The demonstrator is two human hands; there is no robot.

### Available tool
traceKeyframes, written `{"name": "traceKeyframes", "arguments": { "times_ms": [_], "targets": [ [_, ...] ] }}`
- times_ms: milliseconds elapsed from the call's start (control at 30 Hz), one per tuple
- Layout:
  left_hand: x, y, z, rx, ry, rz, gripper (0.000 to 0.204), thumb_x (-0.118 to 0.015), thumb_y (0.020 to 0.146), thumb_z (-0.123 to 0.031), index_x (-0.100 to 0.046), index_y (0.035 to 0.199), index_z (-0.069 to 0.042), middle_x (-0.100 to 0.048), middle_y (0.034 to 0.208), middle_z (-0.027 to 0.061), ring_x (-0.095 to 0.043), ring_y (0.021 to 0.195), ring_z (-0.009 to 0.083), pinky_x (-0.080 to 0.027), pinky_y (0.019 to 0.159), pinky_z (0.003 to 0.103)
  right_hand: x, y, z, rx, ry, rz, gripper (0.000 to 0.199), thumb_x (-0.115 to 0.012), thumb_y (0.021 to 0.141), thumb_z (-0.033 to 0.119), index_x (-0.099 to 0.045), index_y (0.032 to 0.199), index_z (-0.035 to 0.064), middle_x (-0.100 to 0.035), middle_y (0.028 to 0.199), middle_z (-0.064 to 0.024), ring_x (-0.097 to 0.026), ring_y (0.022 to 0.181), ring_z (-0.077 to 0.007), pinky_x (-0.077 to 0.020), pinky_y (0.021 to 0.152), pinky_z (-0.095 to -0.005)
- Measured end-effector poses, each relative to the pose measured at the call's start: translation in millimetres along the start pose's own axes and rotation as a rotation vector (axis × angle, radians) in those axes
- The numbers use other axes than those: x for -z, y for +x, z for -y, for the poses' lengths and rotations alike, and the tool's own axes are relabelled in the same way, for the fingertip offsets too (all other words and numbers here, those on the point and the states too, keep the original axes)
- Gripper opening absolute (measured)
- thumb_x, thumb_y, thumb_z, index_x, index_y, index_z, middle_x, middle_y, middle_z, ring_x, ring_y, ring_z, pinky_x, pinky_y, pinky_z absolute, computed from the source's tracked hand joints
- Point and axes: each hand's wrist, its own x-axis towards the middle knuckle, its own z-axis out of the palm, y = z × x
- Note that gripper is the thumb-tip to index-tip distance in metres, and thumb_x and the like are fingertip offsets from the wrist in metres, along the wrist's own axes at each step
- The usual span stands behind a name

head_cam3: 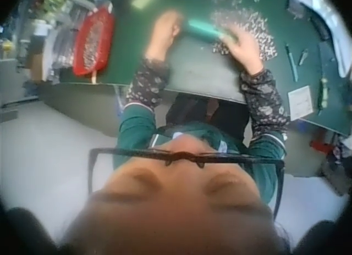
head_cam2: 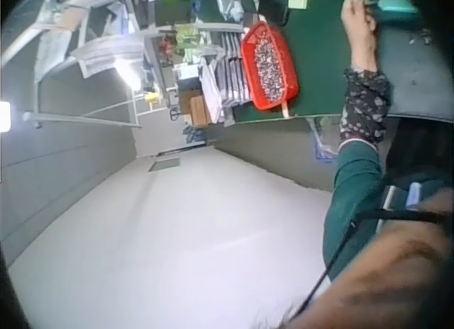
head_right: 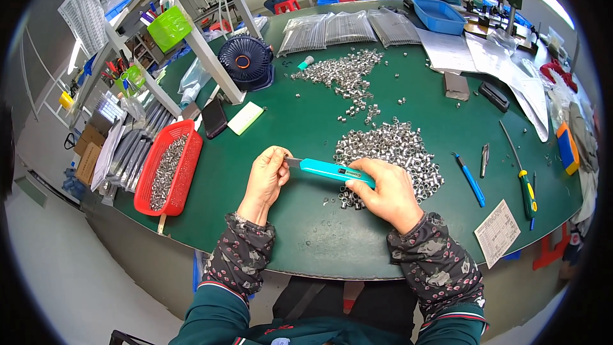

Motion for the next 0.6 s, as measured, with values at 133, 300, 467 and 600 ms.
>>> {"name": "traceKeyframes", "arguments": {
  "times_ms": [133, 300, 467, 600],
  "targets": [
    [-1.0, -0.5, -1.4, -0.015, 0.018, 0.0, 0.024, -0.052, 0.09, -0.025, -0.056, 0.081, -0.003, -0.046, 0.064, -0.0004, -0.038, 0.048, 0.0031, -0.031, 0.038, 0.016, -0.9, -0.5, 0.2, 0.01, -0.008, -0.029, 0.026, -0.064, 0.074, 0.023, -0.062, 0.095, 0.0074, -0.062, 0.079, -0.0109, -0.061, 0.068, -0.0265, -0.0468, 0.061, -0.0347],
    [-2.2, -1.7, -3.0, -0.005, 0.036, 0.001, 0.028, -0.05, 0.091, -0.03, -0.054, 0.078, -0.005, -0.044, 0.063, -0.0011, -0.035, 0.046, 0.0025, -0.028, 0.037, 0.016, -1.7, -0.4, -0.3, 0.022, -0.025, -0.031, 0.026, -0.064, 0.074, 0.022, -0.062, 0.095, 0.007, -0.062, 0.08, -0.0107, -0.061, 0.068, -0.0263, -0.047, 0.06, -0.0344],
    [-3.1, -2.2, -4.3, 0.003, 0.032, 0.014, 0.03, -0.049, 0.091, -0.031, -0.053, 0.077, -0.005, -0.043, 0.063, -0.0013, -0.033, 0.045, 0.0024, -0.026, 0.037, 0.015, -0.6, -1.2, -0.8, 0.041, -0.02, -0.033, 0.027, -0.064, 0.074, 0.022, -0.062, 0.096, 0.0066, -0.062, 0.082, -0.0107, -0.061, 0.068, -0.0265, -0.0472, 0.061, -0.0343],
    [0.3, -2.0, -6.4, 0.064, -0.012, 0.015, 0.029, -0.049, 0.091, -0.031, -0.053, 0.077, -0.006, -0.042, 0.061, -0.0018, -0.032, 0.043, 0.0024, -0.025, 0.036, 0.015, -1.8, -0.1, -0.2, 0.041, -0.018, -0.021, 0.026, -0.064, 0.074, 0.022, -0.062, 0.095, 0.0066, -0.062, 0.082, -0.0105, -0.061, 0.069, -0.0265, -0.0472, 0.061, -0.0344]
  ]
}}
